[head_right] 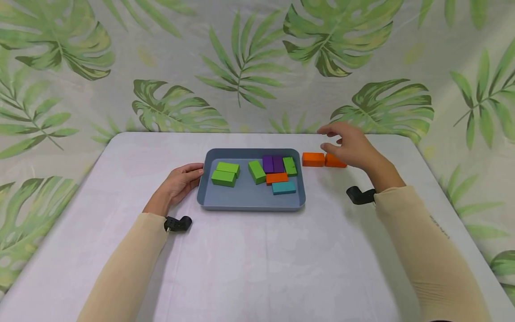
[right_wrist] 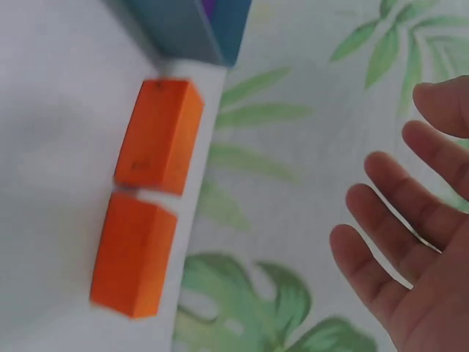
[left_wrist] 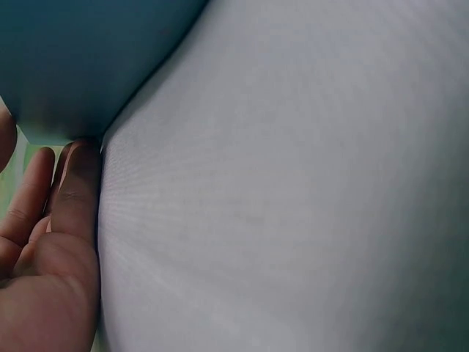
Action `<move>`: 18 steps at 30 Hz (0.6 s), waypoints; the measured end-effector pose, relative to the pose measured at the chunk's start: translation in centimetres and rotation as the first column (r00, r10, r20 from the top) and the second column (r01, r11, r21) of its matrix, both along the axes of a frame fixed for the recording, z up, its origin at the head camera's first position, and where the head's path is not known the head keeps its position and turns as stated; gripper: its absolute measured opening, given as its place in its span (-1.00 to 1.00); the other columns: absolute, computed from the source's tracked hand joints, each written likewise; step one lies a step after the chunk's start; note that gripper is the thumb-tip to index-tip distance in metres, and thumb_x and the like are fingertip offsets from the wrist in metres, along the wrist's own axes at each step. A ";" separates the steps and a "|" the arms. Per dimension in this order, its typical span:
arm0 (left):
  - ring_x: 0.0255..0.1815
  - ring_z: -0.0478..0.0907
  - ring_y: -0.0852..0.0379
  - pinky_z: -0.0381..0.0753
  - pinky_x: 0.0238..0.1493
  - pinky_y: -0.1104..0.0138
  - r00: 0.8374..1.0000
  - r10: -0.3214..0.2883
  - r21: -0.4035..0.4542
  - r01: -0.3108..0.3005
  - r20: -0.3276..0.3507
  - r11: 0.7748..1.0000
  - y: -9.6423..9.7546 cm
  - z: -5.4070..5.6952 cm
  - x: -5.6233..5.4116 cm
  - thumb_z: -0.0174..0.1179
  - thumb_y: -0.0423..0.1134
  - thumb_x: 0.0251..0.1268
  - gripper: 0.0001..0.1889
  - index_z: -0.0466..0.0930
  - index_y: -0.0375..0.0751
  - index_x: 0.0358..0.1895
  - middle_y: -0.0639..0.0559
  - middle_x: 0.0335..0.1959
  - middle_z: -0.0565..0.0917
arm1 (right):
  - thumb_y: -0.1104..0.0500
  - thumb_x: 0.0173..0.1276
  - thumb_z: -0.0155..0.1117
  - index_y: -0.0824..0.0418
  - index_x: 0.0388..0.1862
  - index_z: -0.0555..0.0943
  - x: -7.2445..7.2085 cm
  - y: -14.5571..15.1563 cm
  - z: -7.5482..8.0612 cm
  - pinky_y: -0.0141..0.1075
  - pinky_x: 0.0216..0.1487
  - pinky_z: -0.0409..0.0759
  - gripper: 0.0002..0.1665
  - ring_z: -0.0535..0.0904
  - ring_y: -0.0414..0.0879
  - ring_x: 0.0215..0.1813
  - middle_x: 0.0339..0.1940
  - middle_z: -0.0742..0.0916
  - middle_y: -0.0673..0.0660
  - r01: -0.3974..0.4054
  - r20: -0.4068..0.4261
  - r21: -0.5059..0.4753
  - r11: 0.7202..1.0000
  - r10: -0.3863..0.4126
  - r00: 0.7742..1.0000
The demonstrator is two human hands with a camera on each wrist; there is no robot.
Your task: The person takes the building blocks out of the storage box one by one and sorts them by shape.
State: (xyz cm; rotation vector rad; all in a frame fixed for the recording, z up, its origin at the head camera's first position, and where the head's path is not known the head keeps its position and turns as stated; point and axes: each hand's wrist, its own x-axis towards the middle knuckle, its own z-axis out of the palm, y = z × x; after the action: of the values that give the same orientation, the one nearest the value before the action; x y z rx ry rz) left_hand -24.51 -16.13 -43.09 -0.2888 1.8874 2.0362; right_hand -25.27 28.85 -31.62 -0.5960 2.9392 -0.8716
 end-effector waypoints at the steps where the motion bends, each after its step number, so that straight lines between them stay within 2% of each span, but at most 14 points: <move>1: 0.36 0.41 0.09 0.34 0.53 0.23 1.000 -0.002 0.000 0.002 0.000 1.000 0.0 0.1 0.0 0.12 -0.33 0.47 -0.49 0.32 -0.29 0.43 -0.16 0.44 0.38 | 0.24 0.42 0.21 0.32 0.30 0.48 0.1 -0.4 0.1 0.22 0.27 0.49 -0.52 0.45 0.25 0.29 0.28 0.57 0.33 -0.019 -0.005 -0.008 1.000 0.019 1.000; 6: 0.37 0.41 0.10 0.33 0.54 0.22 1.000 -0.005 -0.002 0.005 0.001 1.000 0.0 0.2 0.1 0.11 -0.32 0.47 -0.48 0.30 -0.28 0.45 -0.16 0.45 0.36 | 0.26 0.42 0.23 0.30 0.25 0.53 0.5 -2.3 0.6 0.19 0.24 0.54 -0.57 0.51 0.20 0.24 0.21 0.64 0.30 -0.114 -0.022 0.004 0.993 0.114 0.993; 18: 0.28 0.45 0.16 0.34 0.53 0.22 1.000 -0.002 0.005 0.002 0.004 1.000 0.0 0.1 -0.1 0.12 -0.33 0.46 -0.48 0.31 -0.29 0.44 -0.15 0.43 0.38 | 0.29 0.39 0.26 0.27 0.20 0.58 0.2 -6.4 0.9 0.14 0.21 0.58 -0.61 0.56 0.15 0.20 0.17 0.68 0.24 -0.231 -0.015 0.035 0.972 0.231 0.973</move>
State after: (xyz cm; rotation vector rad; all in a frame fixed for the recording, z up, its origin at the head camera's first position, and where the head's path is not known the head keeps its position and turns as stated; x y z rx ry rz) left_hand -24.59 -16.13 -43.03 -0.2894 1.8794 2.0373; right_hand -25.07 22.42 -30.68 -0.9259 2.8168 -0.7950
